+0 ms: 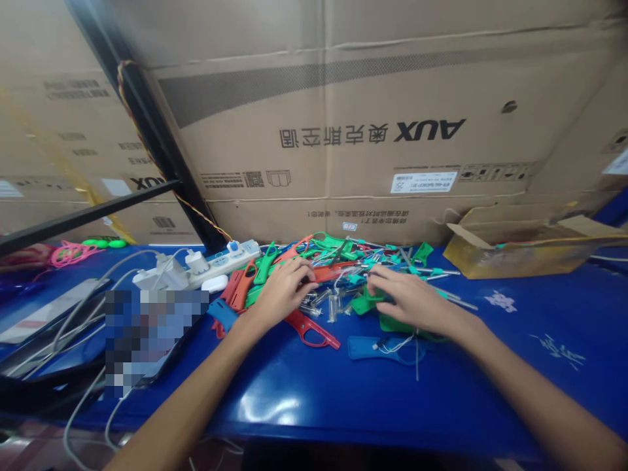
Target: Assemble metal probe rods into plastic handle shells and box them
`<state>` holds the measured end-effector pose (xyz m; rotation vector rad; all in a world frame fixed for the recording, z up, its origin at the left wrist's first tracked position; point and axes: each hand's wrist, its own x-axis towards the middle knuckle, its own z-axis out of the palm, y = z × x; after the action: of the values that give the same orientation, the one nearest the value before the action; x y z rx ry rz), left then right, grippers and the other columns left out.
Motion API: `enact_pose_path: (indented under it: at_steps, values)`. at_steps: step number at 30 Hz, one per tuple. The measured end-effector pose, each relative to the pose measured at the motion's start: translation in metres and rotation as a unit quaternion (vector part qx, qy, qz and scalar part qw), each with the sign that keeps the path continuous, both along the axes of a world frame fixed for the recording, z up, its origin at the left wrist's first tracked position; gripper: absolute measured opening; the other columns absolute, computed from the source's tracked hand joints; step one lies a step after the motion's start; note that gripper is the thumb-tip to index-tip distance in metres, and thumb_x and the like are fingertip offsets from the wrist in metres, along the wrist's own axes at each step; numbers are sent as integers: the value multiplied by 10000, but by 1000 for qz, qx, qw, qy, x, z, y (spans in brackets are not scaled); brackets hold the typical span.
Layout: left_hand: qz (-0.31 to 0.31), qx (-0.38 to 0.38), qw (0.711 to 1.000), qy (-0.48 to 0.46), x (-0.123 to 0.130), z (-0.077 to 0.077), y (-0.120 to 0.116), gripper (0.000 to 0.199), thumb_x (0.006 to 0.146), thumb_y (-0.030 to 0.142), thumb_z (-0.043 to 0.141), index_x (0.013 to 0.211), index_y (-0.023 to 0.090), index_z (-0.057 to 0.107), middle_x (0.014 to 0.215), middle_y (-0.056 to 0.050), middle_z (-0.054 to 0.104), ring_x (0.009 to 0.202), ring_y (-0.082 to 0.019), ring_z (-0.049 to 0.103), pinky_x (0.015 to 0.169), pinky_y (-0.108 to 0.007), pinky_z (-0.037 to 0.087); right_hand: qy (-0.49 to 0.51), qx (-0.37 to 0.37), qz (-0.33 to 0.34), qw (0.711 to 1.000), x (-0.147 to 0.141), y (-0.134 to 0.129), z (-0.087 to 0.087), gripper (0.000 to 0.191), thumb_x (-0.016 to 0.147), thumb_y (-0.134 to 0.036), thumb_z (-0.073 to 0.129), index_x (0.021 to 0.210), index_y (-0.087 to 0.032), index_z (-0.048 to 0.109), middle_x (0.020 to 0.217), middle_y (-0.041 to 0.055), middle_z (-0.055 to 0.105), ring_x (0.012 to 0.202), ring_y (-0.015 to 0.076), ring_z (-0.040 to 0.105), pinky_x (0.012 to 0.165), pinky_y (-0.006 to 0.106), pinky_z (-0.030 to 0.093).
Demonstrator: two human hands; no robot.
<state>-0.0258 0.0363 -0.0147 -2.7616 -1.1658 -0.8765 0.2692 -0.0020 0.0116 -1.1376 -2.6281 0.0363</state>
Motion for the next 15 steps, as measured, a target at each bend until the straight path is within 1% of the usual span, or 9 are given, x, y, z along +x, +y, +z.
enact_pose_path:
  at_steps: [2, 4, 7, 10, 12, 15]
  values:
    - [6, -6, 1000, 14, 2, -2, -1, 73, 953, 287, 604, 953, 215, 590, 1101, -40, 611, 1087, -230, 572, 915, -393, 461, 26, 21, -1, 999, 2, 1, 2, 109, 863, -151, 569, 925, -218, 509, 1006, 31, 551, 708, 147, 520, 620, 275, 373]
    - [13, -9, 1000, 24, 4, -2, -3, 82, 972, 292, 571, 988, 214, 591, 1110, -48, 612, 1073, -232, 572, 913, -399, 466, 70, 39, 8, 997, 3, 1, 5, 76, 893, -192, 565, 899, -218, 494, 988, 36, 540, 734, 156, 518, 646, 280, 393]
    - [11, -7, 1000, 23, 7, 2, -7, 123, 998, 307, 521, 1038, 214, 591, 1135, -60, 609, 1080, -237, 567, 924, -413, 466, 167, 44, 35, 984, 5, -1, 13, 149, 928, -274, 574, 832, -218, 475, 924, 32, 531, 757, 160, 516, 672, 287, 414]
    - [-14, -4, 1000, 8, 10, 7, -11, 152, 1006, 315, 510, 1107, 225, 579, 1178, -61, 603, 1116, -240, 556, 947, -426, 457, 264, 5, 54, 963, 6, -4, 21, 217, 904, -319, 642, 804, -219, 477, 890, 25, 531, 762, 158, 520, 643, 284, 414]
    - [-35, -2, 999, -5, 12, 10, -14, 172, 1009, 313, 508, 1150, 232, 566, 1199, -60, 601, 1129, -238, 552, 960, -428, 450, 324, -19, 59, 944, 7, -5, 24, 231, 884, -305, 675, 799, -221, 478, 907, 25, 536, 806, 164, 536, 680, 296, 431]
    - [-58, 1, 998, -21, 15, 13, -19, 200, 1015, 300, 500, 1199, 240, 551, 1204, -55, 604, 1132, -226, 551, 979, -417, 436, 408, -16, 45, 912, 7, -3, 22, 233, 879, -273, 680, 792, -224, 469, 906, 21, 528, 866, 174, 537, 757, 329, 441]
